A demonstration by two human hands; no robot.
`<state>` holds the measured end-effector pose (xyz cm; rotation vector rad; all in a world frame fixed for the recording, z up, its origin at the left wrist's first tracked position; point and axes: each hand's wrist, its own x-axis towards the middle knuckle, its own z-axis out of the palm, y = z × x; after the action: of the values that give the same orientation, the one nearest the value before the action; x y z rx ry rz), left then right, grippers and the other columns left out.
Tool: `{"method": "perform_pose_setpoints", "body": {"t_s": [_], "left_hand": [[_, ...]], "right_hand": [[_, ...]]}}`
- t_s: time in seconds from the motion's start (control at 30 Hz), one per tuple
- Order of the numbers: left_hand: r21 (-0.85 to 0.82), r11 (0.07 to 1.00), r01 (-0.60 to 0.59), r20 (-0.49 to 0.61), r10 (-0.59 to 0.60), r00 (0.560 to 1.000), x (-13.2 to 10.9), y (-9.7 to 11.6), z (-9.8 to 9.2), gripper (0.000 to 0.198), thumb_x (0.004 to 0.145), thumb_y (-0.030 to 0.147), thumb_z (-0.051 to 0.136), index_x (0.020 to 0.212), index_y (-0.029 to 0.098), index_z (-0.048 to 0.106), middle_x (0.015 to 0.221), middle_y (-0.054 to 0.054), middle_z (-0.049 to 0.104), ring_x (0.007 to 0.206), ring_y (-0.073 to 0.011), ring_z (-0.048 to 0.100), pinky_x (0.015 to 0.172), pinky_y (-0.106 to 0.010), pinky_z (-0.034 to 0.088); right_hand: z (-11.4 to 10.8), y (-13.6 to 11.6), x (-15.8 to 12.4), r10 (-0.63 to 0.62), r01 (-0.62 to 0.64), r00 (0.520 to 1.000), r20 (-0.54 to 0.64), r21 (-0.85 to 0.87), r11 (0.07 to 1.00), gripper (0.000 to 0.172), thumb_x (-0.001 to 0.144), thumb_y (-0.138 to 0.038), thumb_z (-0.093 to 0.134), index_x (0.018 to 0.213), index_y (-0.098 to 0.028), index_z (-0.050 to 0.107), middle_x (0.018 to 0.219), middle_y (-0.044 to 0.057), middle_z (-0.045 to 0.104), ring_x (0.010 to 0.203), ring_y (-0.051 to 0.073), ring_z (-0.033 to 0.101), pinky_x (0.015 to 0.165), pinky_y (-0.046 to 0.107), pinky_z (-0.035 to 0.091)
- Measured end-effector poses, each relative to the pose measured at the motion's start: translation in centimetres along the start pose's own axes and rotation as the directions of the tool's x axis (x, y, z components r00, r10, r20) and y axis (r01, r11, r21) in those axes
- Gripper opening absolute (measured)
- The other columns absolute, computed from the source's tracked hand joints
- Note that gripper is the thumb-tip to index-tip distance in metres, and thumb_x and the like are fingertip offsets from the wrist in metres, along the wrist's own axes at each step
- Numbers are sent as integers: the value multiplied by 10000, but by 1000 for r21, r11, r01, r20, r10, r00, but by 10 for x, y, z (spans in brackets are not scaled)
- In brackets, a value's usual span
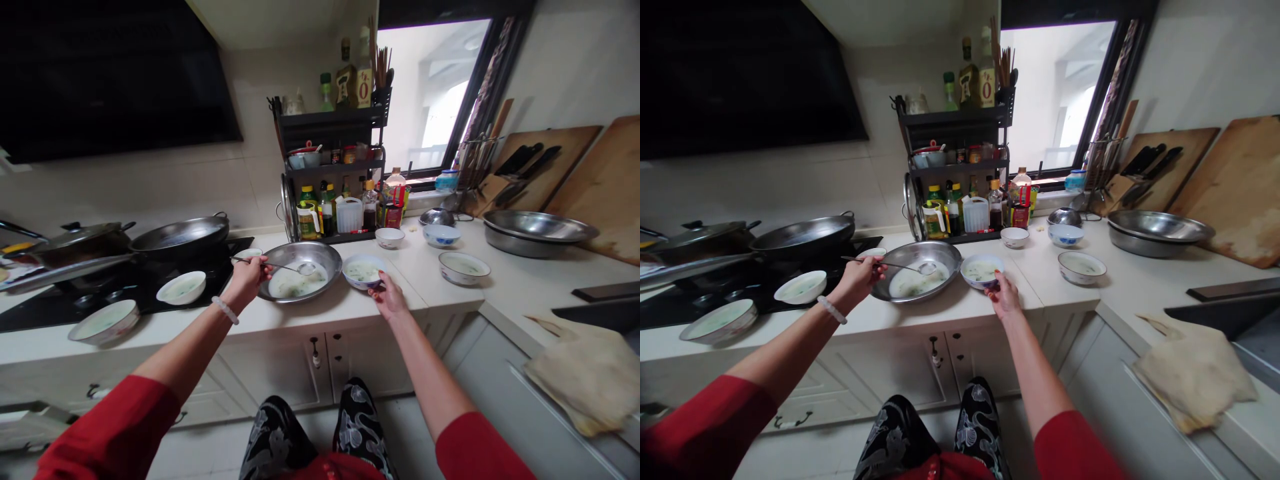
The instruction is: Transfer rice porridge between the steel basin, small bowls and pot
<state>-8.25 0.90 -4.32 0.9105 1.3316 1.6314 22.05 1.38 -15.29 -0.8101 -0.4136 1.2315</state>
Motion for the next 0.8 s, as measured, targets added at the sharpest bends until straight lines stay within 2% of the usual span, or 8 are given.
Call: {"method": "perform_pose_setpoints", "body": {"t_s": [0.17, 0.43, 0.8], "left_hand": [[17, 1000, -2, -7, 2, 1000, -2, 1, 1, 105, 773, 62, 469, 727, 114, 547, 503, -6, 538, 428, -87, 501, 422, -176, 420], [14, 1000, 7, -15, -7, 1000, -2, 2, 2, 138, 785, 50, 440, 729, 110, 551, 498, -6, 534, 428, -90, 500, 418, -179, 413], [23, 1000, -10, 4, 10, 1000, -5, 7, 4, 127, 769, 43, 456, 721, 97, 561, 494, -17, 545, 423, -89, 502, 409, -181, 416]], "right_hand": [[1, -1, -1, 4, -4, 1000, 0, 10, 1000, 299, 581, -314, 774, 775, -177, 592, 582, -12, 610, 406, 91, 514, 279, 150, 335], [0, 0, -1, 3, -3, 1000, 5, 10, 1000, 255, 627, -295, 741, 790, -170, 590, 599, -1, 614, 407, 92, 518, 282, 148, 324], [-1, 1, 1, -9, 9, 1000, 11, 12, 1000, 280, 594, -309, 763, 775, -173, 597, 598, -10, 606, 421, 87, 511, 284, 149, 325]]}}
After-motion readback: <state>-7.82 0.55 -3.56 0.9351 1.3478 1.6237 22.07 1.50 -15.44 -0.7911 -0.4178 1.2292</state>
